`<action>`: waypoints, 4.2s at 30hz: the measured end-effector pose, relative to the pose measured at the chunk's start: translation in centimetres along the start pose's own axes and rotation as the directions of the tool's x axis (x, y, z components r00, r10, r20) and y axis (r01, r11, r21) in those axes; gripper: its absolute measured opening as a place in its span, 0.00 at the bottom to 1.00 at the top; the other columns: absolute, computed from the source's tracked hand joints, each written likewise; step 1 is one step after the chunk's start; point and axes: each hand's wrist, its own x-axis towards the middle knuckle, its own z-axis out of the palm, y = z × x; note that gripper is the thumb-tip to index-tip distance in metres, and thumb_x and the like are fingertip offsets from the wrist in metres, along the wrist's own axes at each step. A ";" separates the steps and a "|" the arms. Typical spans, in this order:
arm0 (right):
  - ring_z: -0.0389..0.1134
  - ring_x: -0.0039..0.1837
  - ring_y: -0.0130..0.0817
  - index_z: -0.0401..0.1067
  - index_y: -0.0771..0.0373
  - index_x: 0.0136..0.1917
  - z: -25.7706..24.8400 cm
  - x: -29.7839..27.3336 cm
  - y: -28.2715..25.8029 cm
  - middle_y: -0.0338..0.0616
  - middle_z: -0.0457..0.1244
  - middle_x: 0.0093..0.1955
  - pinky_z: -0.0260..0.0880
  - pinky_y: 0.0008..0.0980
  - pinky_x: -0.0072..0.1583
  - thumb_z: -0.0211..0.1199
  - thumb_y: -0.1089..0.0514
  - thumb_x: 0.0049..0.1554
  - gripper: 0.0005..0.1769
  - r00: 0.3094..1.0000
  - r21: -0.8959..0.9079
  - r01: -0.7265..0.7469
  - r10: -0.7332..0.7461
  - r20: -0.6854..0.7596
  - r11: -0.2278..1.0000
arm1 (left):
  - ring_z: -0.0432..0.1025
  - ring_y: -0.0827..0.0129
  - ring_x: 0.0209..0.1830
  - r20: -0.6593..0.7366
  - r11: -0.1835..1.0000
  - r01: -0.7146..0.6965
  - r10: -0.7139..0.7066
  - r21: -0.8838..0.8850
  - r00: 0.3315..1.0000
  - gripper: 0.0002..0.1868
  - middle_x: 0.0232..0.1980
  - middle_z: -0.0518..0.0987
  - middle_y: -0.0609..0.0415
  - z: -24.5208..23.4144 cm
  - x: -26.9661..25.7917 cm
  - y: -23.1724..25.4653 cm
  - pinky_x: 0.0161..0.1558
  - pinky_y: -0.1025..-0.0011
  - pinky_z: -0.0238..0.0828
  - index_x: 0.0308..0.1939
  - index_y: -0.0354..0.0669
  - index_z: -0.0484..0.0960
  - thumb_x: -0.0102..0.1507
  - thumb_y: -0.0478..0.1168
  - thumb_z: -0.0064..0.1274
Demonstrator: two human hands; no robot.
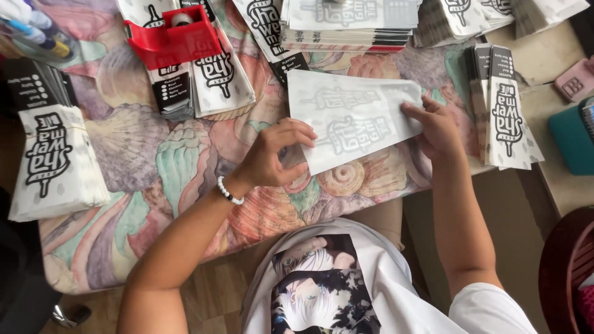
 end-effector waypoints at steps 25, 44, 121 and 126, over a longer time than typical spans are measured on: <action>0.77 0.44 0.39 0.73 0.65 0.52 5.2 -7.0 -2.1 0.48 0.70 0.43 0.80 0.36 0.48 0.70 0.72 0.53 0.15 0.911 0.292 0.393 -0.413 0.010 0.872 | 0.82 0.62 0.41 0.044 0.179 0.408 -0.876 -0.895 0.480 0.24 0.45 0.85 0.47 0.5 -0.5 -0.1 0.42 0.60 0.83 0.52 0.39 0.80 0.53 0.26 0.66; 0.74 0.48 0.33 0.73 0.66 0.50 2.8 -7.8 -1.0 0.49 0.69 0.43 0.77 0.36 0.51 0.73 0.73 0.50 0.16 0.763 0.216 0.629 -0.646 0.010 0.747 | 0.80 0.57 0.51 0.106 0.181 0.389 -0.784 -0.903 0.612 0.33 0.55 0.82 0.41 1.1 -2.1 -1.7 0.56 0.54 0.79 0.64 0.41 0.74 0.56 0.40 0.67; 0.69 0.60 0.58 0.76 0.74 0.61 8.8 -11.9 -6.2 0.61 0.66 0.56 0.70 0.51 0.61 0.84 0.61 0.51 0.29 0.190 -0.480 0.877 -0.925 0.328 0.010 | 0.74 0.71 0.47 -0.323 0.823 0.429 -0.548 -0.374 0.771 0.11 0.42 0.85 0.49 1.7 -0.6 0.9 0.53 0.60 0.74 0.47 0.33 0.85 0.68 0.39 0.57; 0.70 0.51 0.49 0.80 0.68 0.60 11.2 -11.4 -7.7 0.51 0.68 0.51 0.72 0.44 0.53 0.82 0.65 0.54 0.21 0.153 -0.529 0.841 -0.887 0.437 -0.116 | 0.72 0.74 0.46 -0.323 0.827 0.425 -0.542 -0.367 0.776 0.09 0.40 0.85 0.51 1.5 -0.5 1.0 0.51 0.62 0.75 0.45 0.35 0.86 0.68 0.38 0.58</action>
